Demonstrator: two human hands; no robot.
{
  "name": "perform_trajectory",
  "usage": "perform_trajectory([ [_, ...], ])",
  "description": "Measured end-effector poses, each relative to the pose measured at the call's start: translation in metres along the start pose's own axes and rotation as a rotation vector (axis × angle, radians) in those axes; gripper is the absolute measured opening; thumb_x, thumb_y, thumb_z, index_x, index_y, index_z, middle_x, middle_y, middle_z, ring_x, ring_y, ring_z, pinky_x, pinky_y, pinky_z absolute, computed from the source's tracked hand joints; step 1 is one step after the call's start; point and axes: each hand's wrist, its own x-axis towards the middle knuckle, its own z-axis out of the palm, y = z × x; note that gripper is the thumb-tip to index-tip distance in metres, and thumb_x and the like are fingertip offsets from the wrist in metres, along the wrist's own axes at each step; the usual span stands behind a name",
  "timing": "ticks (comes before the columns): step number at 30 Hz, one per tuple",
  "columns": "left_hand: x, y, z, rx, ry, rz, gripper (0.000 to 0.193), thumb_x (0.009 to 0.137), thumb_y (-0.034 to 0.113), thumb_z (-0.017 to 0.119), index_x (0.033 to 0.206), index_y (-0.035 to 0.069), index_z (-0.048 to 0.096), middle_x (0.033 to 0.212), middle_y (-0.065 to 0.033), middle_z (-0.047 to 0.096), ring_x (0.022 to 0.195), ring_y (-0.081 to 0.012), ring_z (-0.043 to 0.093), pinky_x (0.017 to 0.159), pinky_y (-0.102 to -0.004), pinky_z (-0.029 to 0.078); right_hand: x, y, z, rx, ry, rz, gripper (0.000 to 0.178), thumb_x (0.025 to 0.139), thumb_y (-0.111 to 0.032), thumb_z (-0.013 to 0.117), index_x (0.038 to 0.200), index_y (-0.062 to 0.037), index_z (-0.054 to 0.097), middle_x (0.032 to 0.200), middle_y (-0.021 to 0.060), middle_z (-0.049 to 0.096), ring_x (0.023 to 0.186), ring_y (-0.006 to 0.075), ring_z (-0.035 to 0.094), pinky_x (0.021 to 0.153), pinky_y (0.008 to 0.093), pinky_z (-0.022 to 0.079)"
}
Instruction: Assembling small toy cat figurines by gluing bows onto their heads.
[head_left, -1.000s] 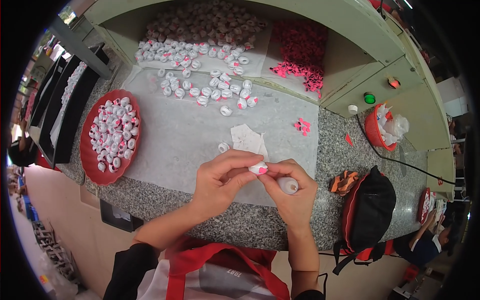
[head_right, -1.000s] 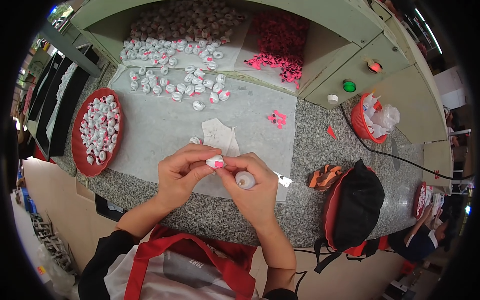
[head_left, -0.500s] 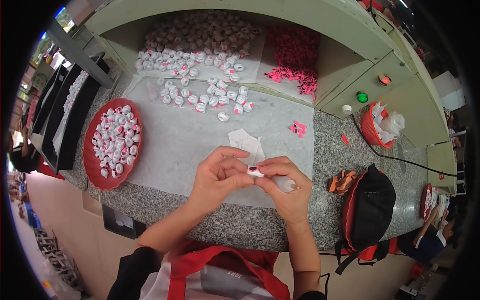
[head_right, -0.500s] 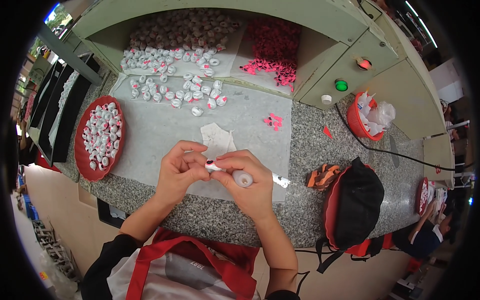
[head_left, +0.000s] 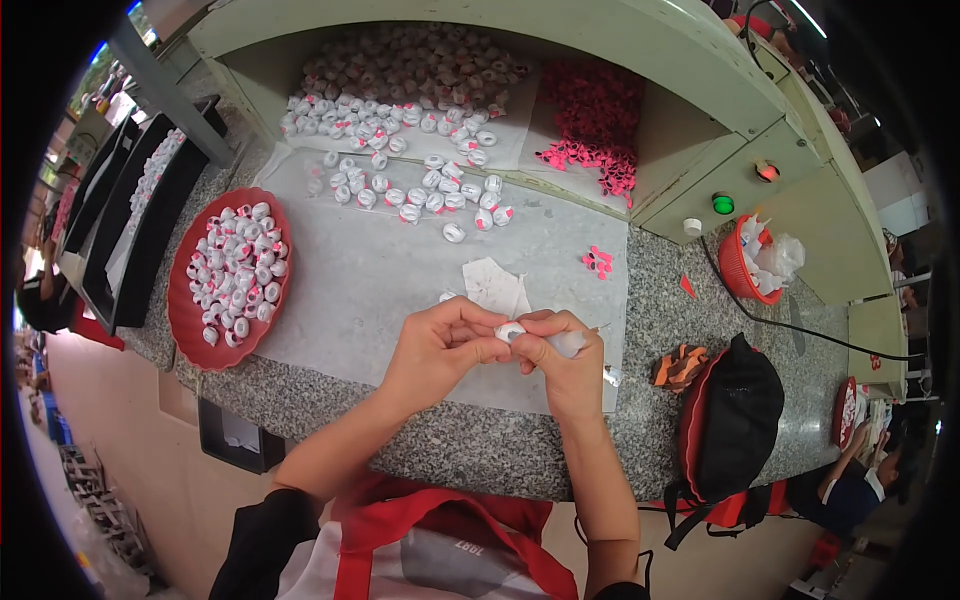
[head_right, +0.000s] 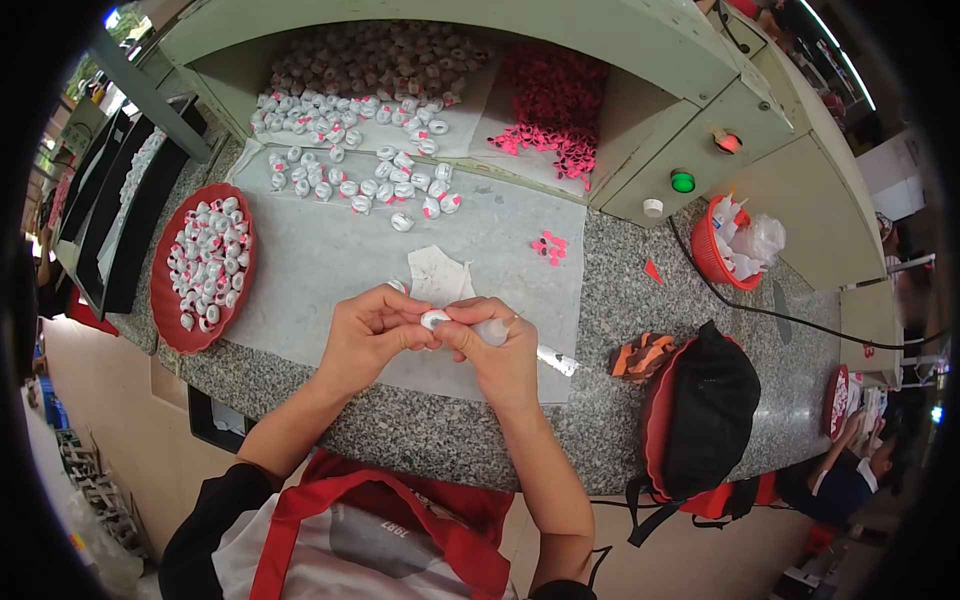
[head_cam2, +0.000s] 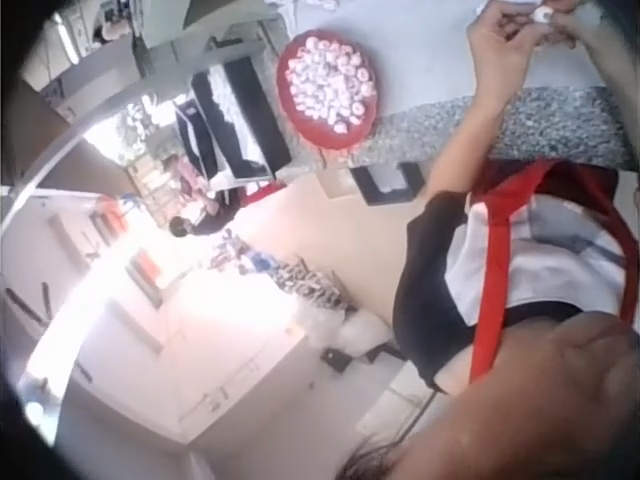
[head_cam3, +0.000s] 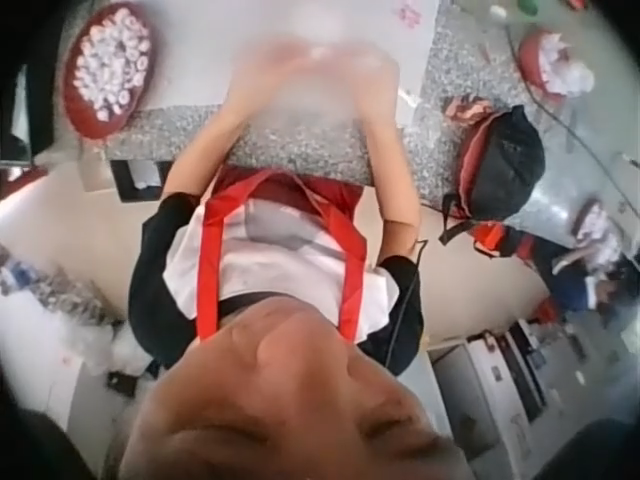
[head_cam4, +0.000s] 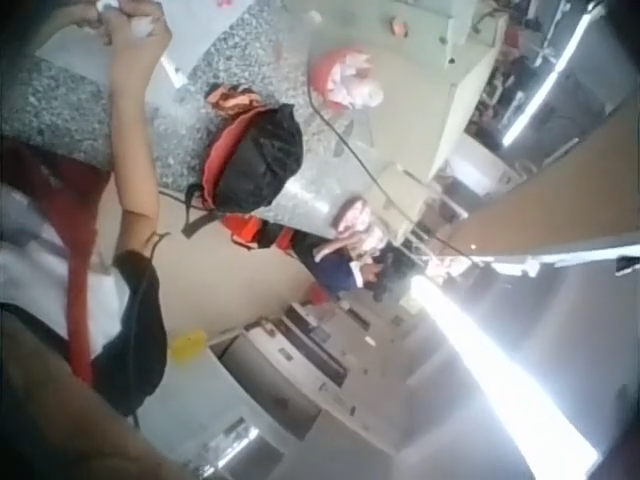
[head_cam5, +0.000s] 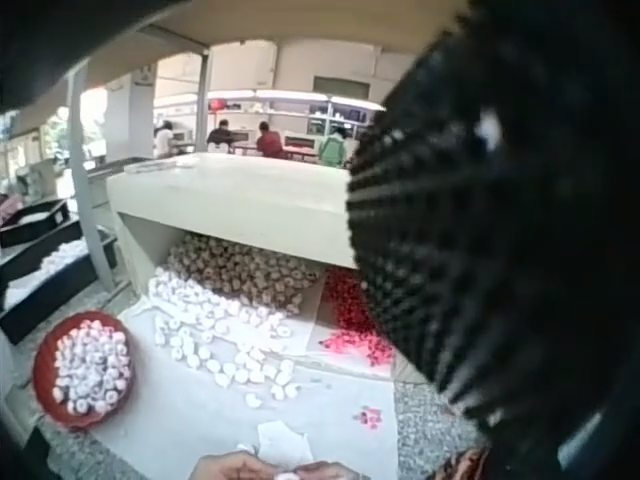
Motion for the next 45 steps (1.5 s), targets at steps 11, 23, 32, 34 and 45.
perform_trajectory([
  [11, -0.023, 0.001, -0.022, -0.017, 0.04, -0.016, 0.019, 0.077, -0.005, 0.057, 0.096, -0.005, 0.054, 0.086, -0.0123, 0.061, 0.078, -0.0156, 0.061, 0.068, -0.024, 0.05, -0.006, 0.015, 0.023, -0.019, -0.041, -0.004, 0.011, 0.074, -0.002, 0.063, 0.082, 0.0006, 0.057, 0.083, 0.0115, 0.061, 0.06, 0.0101, 0.055, 0.047, 0.0204, 0.042],
  [23, 0.023, 0.039, -0.084, 1.146, 0.543, 0.455, 0.025, 0.07, 0.0, 0.058, 0.094, 0.008, 0.062, 0.097, -0.01, 0.054, 0.086, -0.0252, 0.056, 0.066, -0.0324, 0.047, -0.011, -0.005, 0.016, -0.352, 0.0, 0.035, 0.021, 0.07, -0.003, 0.066, 0.089, -0.0011, 0.056, 0.082, 0.0053, 0.059, 0.065, 0.0072, 0.054, 0.05, 0.0196, 0.044],
  [32, 0.05, 0.015, -0.049, 0.248, 0.145, 0.07, 0.025, 0.077, 0.001, 0.056, 0.102, 0.002, 0.056, 0.089, -0.0067, 0.057, 0.076, -0.0188, 0.059, 0.063, -0.0266, 0.05, -0.012, -0.015, 0.001, -0.174, 0.2, -0.226, 0.031, 0.072, 0.004, 0.058, 0.1, -0.0014, 0.046, 0.089, 0.0076, 0.054, 0.071, 0.0129, 0.054, 0.059, 0.024, 0.049],
  [34, 0.022, 0.022, -0.026, -0.13, 0.089, -0.057, 0.026, 0.079, 0.001, 0.055, 0.104, 0.001, 0.054, 0.091, -0.0079, 0.057, 0.077, -0.0187, 0.059, 0.066, -0.0271, 0.05, -0.02, -0.032, 0.006, -0.035, 0.164, -0.218, 0.031, 0.072, 0.005, 0.057, 0.1, -0.0002, 0.047, 0.088, 0.0079, 0.054, 0.07, 0.0128, 0.054, 0.059, 0.0236, 0.049],
  [45, -0.005, 0.021, 0.01, -0.065, 0.17, 0.192, 0.033, 0.073, -0.013, 0.056, 0.104, -0.007, 0.049, 0.103, -0.0139, 0.052, 0.097, -0.0214, 0.055, 0.08, -0.0289, 0.049, -0.054, -0.044, 0.016, -0.699, 0.168, -0.599, 0.025, 0.069, -0.009, 0.059, 0.092, 0.0017, 0.052, 0.083, 0.0082, 0.055, 0.073, 0.0146, 0.053, 0.068, 0.0255, 0.043],
])
